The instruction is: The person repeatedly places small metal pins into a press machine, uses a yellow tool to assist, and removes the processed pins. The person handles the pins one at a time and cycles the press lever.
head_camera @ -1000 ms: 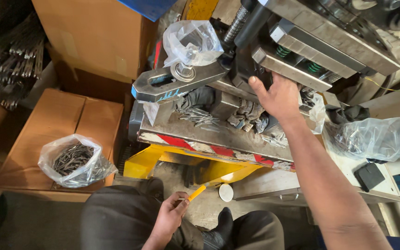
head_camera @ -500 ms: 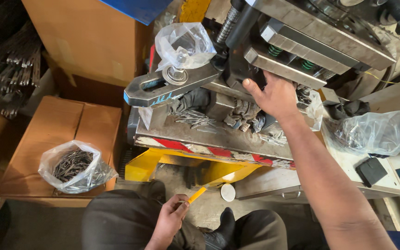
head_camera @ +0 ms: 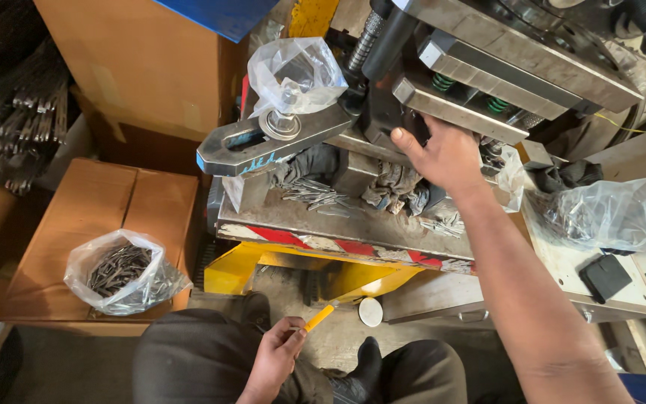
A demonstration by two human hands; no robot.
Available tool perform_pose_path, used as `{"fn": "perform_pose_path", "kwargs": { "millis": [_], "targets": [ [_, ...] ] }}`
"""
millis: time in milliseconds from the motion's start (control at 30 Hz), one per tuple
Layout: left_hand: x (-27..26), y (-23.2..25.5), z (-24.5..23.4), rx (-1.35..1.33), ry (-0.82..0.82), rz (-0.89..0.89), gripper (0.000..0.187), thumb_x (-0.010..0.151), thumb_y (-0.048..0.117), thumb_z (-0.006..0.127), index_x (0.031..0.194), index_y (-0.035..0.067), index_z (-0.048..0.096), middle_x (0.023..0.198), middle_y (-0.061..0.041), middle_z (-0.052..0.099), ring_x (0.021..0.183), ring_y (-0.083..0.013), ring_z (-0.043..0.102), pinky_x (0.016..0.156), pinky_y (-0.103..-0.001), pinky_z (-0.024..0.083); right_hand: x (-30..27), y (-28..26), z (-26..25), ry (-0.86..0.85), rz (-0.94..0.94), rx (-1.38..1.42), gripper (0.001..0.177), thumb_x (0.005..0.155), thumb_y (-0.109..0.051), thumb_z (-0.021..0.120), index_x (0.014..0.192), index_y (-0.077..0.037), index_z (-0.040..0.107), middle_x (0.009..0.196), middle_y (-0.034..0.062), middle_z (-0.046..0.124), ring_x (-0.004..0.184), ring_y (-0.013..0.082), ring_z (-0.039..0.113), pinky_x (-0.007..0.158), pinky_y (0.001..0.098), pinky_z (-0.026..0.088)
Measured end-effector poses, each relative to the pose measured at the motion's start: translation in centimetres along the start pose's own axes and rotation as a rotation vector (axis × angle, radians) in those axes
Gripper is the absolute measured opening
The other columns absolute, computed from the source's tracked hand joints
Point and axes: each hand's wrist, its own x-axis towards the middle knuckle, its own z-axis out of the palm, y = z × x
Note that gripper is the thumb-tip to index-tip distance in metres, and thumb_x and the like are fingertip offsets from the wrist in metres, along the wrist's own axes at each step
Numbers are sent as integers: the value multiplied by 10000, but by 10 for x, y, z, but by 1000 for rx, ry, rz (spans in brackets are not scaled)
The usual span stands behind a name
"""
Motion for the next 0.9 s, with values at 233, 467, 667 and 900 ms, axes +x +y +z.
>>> {"fn": "perform_pose_path", "kwargs": {
  "millis": [233,467,667,900],
  "targets": [
    [16,-25,-6,28,-27,184,90,968,73,670,1038,21,691,624,40,446,536,-51,387,465,-244,279,5,-1,-6,-63,38,13,920,839,-755,657,1477,-102,543,1353,270,603,1247,455,562,1025,531,446],
    [28,-36,-9,-39,-19,138,110,943,54,665,1038,6,693,616,32,464,532,-64,396,474,-252,292,3,-9,-9,-30,-60,-187,886,920,-714,584,1534,-86,467,1407,284,568,1289,462,535,1049,541,417],
    [26,-38,-11,-48,4,119,97,942,60,674,1021,7,692,609,35,453,525,-62,378,461,-255,263,3,4,-9,-21,-163,0,872,986,-692,488,1567,-46,419,1503,289,498,1388,456,457,1137,522,371],
    [24,-31,-7,8,9,132,103,940,58,673,1030,13,695,615,34,465,539,-64,403,480,-249,293,15,26,-5,-129,-213,84,799,1045,-654,384,1567,-50,407,1565,288,436,1453,465,383,1186,509,288]
  ]
}}
